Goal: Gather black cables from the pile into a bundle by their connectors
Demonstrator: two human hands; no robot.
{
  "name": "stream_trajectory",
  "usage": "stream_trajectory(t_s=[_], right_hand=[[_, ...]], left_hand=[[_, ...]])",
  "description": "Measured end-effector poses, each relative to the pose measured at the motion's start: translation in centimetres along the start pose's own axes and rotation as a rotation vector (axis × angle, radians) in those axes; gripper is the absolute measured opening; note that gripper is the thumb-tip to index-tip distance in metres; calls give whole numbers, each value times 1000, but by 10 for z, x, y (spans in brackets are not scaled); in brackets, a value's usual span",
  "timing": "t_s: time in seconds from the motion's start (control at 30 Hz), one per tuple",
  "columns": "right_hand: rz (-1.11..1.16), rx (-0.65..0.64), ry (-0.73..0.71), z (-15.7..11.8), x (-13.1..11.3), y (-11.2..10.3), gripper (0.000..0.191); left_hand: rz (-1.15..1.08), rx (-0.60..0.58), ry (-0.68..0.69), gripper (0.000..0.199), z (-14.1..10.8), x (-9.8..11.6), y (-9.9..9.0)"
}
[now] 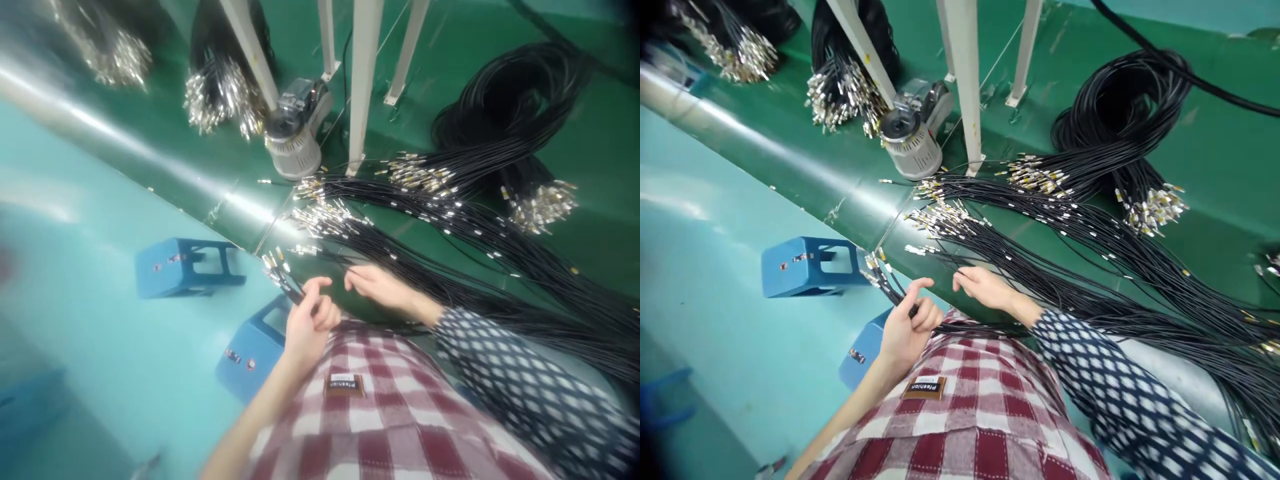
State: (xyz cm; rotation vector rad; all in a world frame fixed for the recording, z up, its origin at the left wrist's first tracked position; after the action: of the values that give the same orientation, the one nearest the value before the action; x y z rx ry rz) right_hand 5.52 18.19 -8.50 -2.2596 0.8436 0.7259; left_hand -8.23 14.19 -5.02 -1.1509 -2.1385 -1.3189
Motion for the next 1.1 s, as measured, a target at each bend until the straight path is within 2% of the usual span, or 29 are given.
stream_trajectory(t_s=[0.07, 0.13, 0.2, 0.27, 0.43, 0.6, 0.73, 0.8, 0.93, 1.0, 1.1], right_hand=[[125, -72, -56, -30, 4, -5, 47], [289, -125, -102, -56, 6, -10, 51], [383, -142, -121, -72, 8, -15, 53], [358, -133, -121, -80, 10, -18, 53], [267, -138, -116, -88, 11, -14, 52], [264, -78, -167, -93, 4, -4, 50], [204, -74, -148, -99, 5, -9, 48], [134, -66, -153, -100, 1, -16, 46], [98, 138, -225, -95, -19, -28, 34], [128, 186, -251, -96, -28, -27, 34], [65, 93, -244, -105, -23, -18, 38]], left_hand=[[2, 5, 4, 16, 0, 0, 3], [8, -13, 28, 22, 0, 3, 9], [18, -42, 67, 29, 1, 7, 16], [24, -53, 97, 33, 1, 10, 23], [68, 0, 90, 27, 2, 6, 31], [255, -174, -59, 27, 0, -5, 36], [123, -76, 42, 27, 2, 7, 35], [112, -66, 40, 23, 3, 9, 36], [159, -111, 39, 22, 2, 8, 38], [170, -119, 48, 23, 2, 8, 37], [123, -51, 90, 23, 5, 11, 32]])
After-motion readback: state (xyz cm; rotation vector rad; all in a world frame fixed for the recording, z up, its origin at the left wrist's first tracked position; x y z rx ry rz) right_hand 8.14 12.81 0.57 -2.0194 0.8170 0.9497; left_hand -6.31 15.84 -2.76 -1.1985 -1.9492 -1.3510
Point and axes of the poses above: each hand's wrist, its own z-axis towards the middle knuckle, its own y-axis out of the palm, x = y × z, the point moved 5 cm from there along z, towards the middle knuckle, and after that the axes turned 11 degrees about y, right-handed, at the moved point
